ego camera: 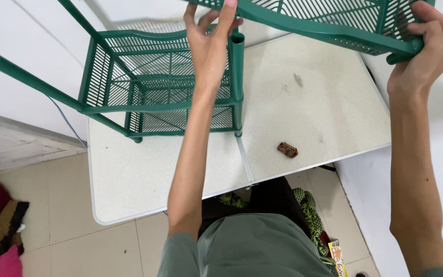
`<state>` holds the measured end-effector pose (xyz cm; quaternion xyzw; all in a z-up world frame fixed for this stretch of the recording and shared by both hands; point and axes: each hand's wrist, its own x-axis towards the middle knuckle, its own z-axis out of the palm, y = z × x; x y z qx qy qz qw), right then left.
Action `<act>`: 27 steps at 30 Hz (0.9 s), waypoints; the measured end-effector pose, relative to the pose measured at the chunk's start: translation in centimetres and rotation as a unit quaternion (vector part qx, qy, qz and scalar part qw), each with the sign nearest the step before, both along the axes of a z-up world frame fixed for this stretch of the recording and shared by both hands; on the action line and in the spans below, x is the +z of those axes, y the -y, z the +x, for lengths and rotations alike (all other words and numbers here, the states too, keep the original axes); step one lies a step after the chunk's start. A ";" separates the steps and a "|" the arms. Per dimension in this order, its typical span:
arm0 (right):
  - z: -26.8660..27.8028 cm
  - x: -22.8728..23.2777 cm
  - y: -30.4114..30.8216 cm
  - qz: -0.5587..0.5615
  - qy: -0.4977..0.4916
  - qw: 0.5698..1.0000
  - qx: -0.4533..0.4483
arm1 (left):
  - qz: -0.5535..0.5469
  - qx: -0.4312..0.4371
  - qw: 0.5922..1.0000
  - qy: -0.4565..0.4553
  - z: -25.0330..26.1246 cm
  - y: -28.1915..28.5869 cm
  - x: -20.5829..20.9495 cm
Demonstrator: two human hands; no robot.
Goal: The person disassembles a green plastic storage rack by hand on a white table. They remove the top basket and then detach the vertical support poles from the lower basket, placing the separated parts on the table.
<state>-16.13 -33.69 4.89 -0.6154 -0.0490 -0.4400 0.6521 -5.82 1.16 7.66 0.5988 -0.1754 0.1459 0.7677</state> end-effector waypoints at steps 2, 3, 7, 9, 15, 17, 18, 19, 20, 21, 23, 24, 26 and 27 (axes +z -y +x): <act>-0.8 -0.5 0.2 0.000 -0.008 0.999 -0.034 | 0.080 -0.006 0.996 0.031 1.2 0.0 2.2; -1.3 -0.7 0.3 0.000 -0.011 0.999 -0.051 | 0.127 0.002 0.992 -0.002 1.4 0.3 3.2; -3.4 -1.2 0.5 0.086 -0.006 0.995 -0.055 | 0.156 0.021 0.985 0.068 0.4 3.0 5.5; -4.2 -1.2 0.5 0.114 -0.001 0.992 -0.058 | 0.111 0.019 0.982 0.153 -0.3 5.4 5.9; -7.6 -4.4 3.3 0.081 0.021 0.989 -0.118 | 0.025 -0.080 0.992 0.092 -1.4 12.9 2.8; -8.8 -6.4 3.9 0.106 0.020 0.986 -0.130 | 0.006 -0.101 0.994 0.051 -1.9 14.7 0.3; -9.1 -7.6 4.6 0.117 0.027 0.983 -0.137 | -0.008 -0.114 0.993 0.029 -1.7 15.7 -1.1; -9.1 -9.1 5.0 0.123 0.016 0.980 -0.154 | -0.022 -0.127 0.992 0.007 -1.4 16.5 -2.8; -9.4 -10.8 5.2 0.128 0.003 0.976 -0.174 | -0.036 -0.143 0.989 -0.017 -1.2 17.2 -4.7; -9.6 -12.4 5.7 0.134 -0.011 0.972 -0.195 | -0.039 -0.145 0.987 -0.054 -0.8 17.9 -6.6; -10.1 -15.8 6.9 0.109 -0.061 0.969 -0.211 | -0.039 -0.145 0.980 -0.129 -0.1 18.6 -11.1; -10.3 -17.6 7.4 0.097 -0.087 0.968 -0.216 | 0.018 -0.118 0.979 -0.166 0.2 18.5 -13.3; -11.3 -20.9 9.0 0.106 -0.130 0.968 -0.188 | 0.082 -0.119 0.962 -0.232 0.8 17.5 -17.6; -11.5 -22.6 9.7 0.111 -0.150 0.967 -0.173 | 0.088 -0.147 0.949 -0.263 1.1 16.7 -19.5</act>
